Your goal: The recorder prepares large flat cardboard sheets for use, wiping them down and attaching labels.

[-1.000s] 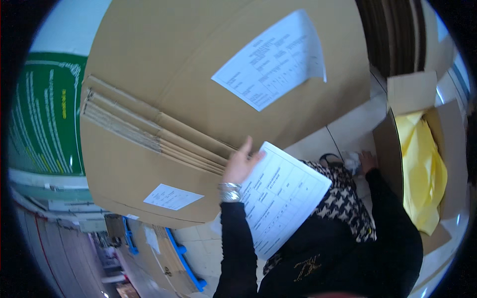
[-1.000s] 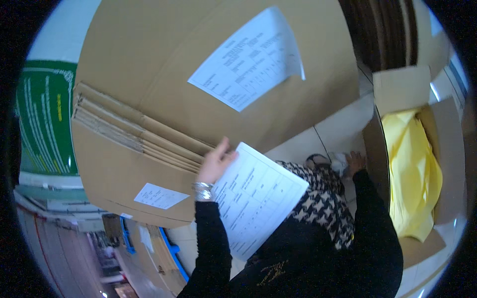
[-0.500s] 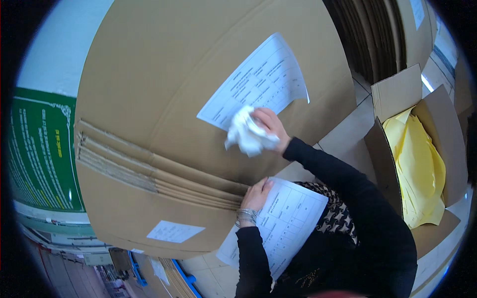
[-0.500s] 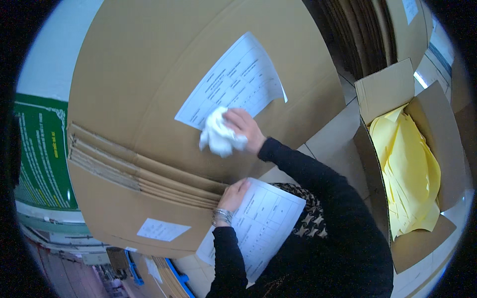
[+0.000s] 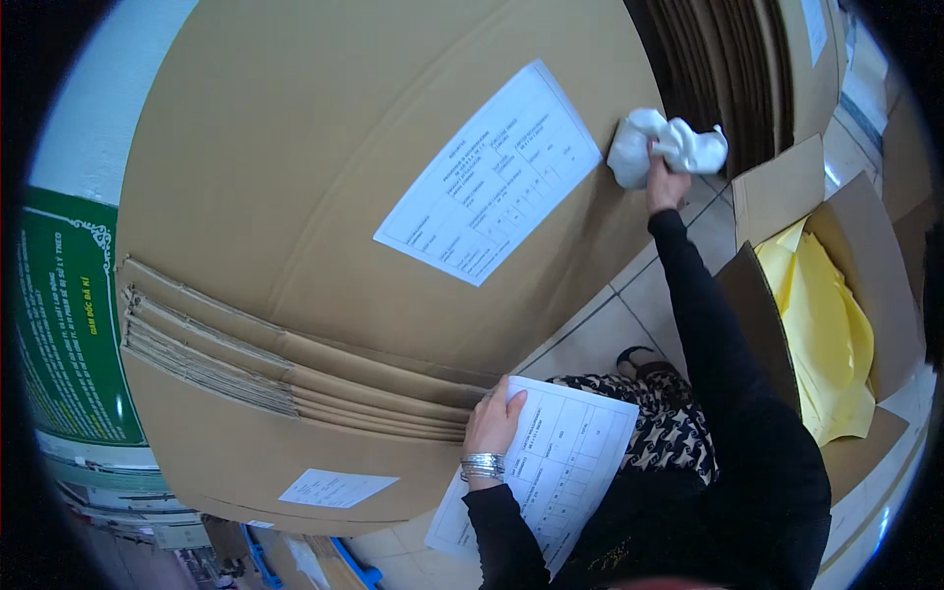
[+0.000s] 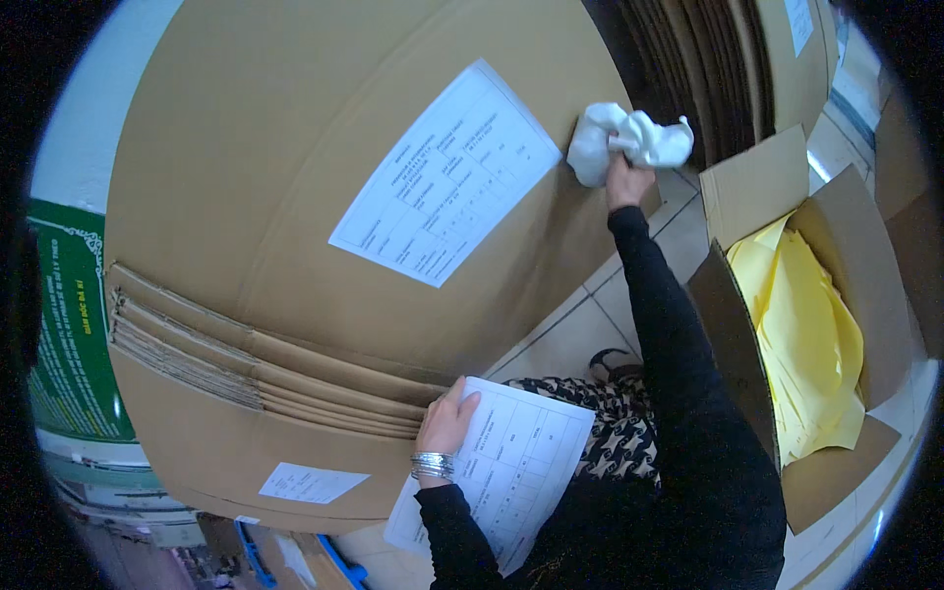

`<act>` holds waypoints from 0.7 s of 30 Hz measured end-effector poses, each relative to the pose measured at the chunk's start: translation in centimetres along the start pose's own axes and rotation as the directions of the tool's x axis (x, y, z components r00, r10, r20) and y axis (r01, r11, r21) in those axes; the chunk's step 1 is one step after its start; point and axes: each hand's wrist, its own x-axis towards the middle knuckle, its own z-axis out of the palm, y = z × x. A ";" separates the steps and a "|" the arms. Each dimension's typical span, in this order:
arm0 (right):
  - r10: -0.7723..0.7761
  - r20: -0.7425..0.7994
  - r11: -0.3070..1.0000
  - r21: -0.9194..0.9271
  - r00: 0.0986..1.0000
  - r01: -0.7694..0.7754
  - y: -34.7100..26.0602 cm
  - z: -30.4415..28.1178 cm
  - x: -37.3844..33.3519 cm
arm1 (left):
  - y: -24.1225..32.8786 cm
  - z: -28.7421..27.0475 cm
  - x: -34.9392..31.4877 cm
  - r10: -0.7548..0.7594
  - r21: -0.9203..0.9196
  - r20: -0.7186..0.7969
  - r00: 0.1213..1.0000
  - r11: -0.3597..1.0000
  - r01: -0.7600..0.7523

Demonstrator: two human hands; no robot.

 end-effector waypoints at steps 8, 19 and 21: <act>-0.303 0.576 0.935 0.025 0.759 0.354 -2.2 3.6 -12.5 | 0.4 0.6 0.5 0.108 -0.018 -0.008 0.994 0.994 -0.108; -0.152 -0.085 0.924 0.342 0.985 0.173 -7.6 10.3 0.0 | 0.6 -1.2 -1.1 0.153 0.023 -0.078 0.985 0.988 -0.152; -0.132 -0.120 0.915 0.368 0.984 0.168 -8.8 12.1 -2.1 | 0.7 -1.3 -1.1 0.186 0.027 -0.120 0.975 0.983 -0.184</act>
